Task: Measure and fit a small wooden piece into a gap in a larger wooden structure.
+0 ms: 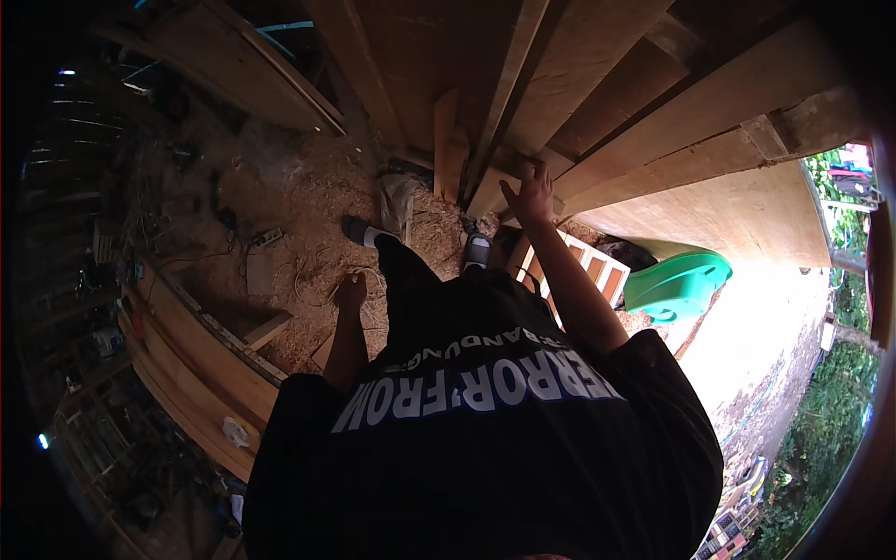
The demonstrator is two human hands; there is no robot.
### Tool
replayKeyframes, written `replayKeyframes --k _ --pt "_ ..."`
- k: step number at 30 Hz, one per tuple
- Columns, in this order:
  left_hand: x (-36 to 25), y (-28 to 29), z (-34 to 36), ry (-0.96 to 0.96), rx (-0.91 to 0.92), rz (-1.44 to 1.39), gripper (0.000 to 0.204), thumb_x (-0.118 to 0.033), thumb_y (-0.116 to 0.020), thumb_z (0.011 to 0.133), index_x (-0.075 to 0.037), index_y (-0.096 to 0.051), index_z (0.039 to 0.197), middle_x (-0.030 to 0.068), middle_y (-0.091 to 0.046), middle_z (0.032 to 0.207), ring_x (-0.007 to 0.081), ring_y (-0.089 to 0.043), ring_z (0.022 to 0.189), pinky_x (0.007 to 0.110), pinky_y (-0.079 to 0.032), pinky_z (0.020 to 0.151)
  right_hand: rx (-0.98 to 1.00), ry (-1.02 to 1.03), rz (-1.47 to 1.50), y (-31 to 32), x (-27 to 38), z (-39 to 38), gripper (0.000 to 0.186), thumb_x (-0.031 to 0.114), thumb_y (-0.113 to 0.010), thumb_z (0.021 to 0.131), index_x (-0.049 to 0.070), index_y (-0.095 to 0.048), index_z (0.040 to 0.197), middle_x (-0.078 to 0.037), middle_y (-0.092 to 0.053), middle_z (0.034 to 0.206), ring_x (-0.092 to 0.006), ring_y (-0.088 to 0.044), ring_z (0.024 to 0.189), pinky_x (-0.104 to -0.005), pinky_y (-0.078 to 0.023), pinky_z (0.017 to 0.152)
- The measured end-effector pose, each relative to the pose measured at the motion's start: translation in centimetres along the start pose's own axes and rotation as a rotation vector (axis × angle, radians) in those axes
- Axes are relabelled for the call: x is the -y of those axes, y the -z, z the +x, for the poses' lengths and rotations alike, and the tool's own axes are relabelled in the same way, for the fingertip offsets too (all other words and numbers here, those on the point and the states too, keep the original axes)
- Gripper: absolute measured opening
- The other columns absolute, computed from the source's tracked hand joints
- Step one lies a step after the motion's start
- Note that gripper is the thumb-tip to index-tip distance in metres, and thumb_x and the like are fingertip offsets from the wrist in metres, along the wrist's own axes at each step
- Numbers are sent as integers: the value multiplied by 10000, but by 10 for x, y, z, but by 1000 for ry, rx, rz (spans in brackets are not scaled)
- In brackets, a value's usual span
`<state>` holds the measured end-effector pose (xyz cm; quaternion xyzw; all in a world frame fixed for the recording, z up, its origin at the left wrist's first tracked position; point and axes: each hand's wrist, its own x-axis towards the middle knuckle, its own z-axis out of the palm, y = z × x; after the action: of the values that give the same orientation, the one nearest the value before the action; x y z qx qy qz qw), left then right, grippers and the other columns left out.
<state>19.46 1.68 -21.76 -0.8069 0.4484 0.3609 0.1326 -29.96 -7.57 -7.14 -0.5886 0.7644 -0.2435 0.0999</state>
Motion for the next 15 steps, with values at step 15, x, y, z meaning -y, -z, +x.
replayKeyframes --k 15 --pt "-21 10 -27 -48 -85 -118 549 -484 -445 1031 -52 -656 1298 227 -674 1256 378 -638 1176 515 -467 1015 395 16 19 14 18 -38 462 143 -770 764 90 -609 1195 -181 -663 1145 -428 -655 1064 -532 -543 897"
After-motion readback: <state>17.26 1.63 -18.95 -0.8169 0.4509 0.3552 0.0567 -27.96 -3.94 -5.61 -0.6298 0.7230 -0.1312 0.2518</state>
